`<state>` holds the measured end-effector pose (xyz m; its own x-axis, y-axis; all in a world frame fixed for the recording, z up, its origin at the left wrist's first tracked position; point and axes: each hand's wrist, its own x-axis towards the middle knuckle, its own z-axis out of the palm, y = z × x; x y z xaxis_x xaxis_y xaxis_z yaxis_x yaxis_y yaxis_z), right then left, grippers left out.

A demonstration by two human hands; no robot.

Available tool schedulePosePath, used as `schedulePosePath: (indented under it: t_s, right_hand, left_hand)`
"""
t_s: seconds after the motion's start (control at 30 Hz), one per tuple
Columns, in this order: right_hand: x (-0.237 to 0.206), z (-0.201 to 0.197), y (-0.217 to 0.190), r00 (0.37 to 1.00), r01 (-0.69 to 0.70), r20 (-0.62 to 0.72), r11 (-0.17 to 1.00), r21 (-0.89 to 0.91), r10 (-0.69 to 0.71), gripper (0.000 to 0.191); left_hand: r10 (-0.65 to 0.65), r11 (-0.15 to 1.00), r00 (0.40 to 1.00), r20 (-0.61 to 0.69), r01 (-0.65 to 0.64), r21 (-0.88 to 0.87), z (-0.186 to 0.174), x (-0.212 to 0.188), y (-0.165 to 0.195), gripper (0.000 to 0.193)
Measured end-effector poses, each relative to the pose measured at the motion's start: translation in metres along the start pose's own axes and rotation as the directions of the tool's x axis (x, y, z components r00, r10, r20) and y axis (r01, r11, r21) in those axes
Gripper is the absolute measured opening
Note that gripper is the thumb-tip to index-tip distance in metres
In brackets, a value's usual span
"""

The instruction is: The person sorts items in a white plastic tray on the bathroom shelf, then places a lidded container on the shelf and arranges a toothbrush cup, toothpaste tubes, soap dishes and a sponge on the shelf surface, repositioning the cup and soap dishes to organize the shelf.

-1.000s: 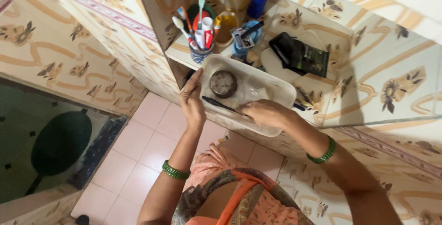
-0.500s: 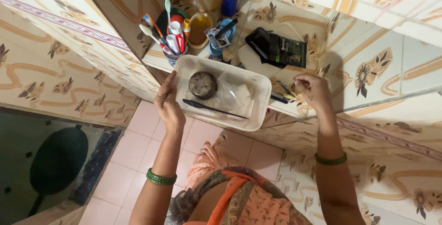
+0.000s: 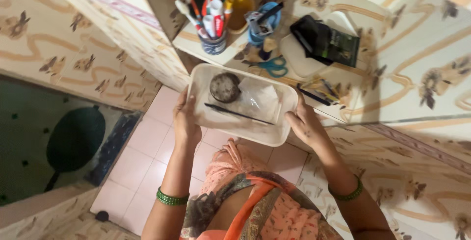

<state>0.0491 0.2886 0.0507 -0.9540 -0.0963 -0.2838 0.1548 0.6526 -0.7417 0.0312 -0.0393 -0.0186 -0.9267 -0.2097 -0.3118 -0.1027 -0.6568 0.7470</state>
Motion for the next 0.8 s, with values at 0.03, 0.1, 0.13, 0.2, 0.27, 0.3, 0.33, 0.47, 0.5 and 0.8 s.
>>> schedulePosePath:
  t_s: [0.03,0.1,0.13,0.2,0.27,0.3,0.33,0.47,0.5,0.8]
  right_hand:
    - [0.003,0.004,-0.004,0.994,-0.101,0.025,0.991,-0.090,0.104,0.079]
    - [0.006,0.014,-0.008,0.981,0.191,-0.026,0.981,-0.027,-0.192,0.071]
    - [0.008,0.021,-0.007,0.941,0.333,-0.065,0.943,0.002,-0.332,0.067]
    - [0.011,0.034,0.002,0.681,0.545,-0.208,0.675,-0.497,-0.702,0.070]
    - [0.018,0.045,0.022,0.731,0.490,-0.211,0.714,-0.500,-0.649,0.074]
    - [0.021,0.046,0.036,0.911,0.335,-0.153,0.903,-0.270,-0.384,0.076]
    - [0.026,0.060,0.046,0.993,0.112,-0.023,0.993,-0.034,-0.113,0.078]
    - [0.039,0.075,0.092,0.993,0.114,0.003,0.988,-0.101,-0.114,0.058]
    - [0.042,0.075,0.098,0.998,0.062,0.038,0.988,-0.139,-0.057,0.051]
    - [0.028,-0.013,0.099,0.881,0.088,-0.446,0.980,-0.179,-0.160,0.018]
  left_hand:
    - [-0.022,0.999,1.000,0.005,0.021,0.048,-0.009,0.000,0.002,0.044]
    - [-0.077,0.986,0.997,-0.003,0.076,0.146,-0.027,-0.011,0.004,0.050]
    - [-0.105,0.982,0.994,0.007,0.102,0.157,-0.035,-0.011,0.004,0.052]
    - [-0.168,0.971,0.985,0.026,0.161,0.177,-0.048,-0.015,0.003,0.055]
    - [-0.215,0.963,0.976,0.024,0.208,0.170,-0.057,-0.015,-0.006,0.058]
    - [-0.247,0.957,0.969,0.024,0.240,0.164,-0.058,-0.017,-0.013,0.059]
    - [-0.255,0.954,0.967,0.027,0.247,0.170,-0.067,-0.018,-0.012,0.066]
    - [-0.314,0.938,0.949,0.030,0.306,0.163,-0.077,-0.016,-0.027,0.086]
    - [-0.329,0.933,0.944,0.027,0.320,0.164,-0.078,-0.013,-0.030,0.089]
    - [-0.310,0.929,0.949,0.053,0.290,0.232,-0.069,-0.001,-0.076,0.091]
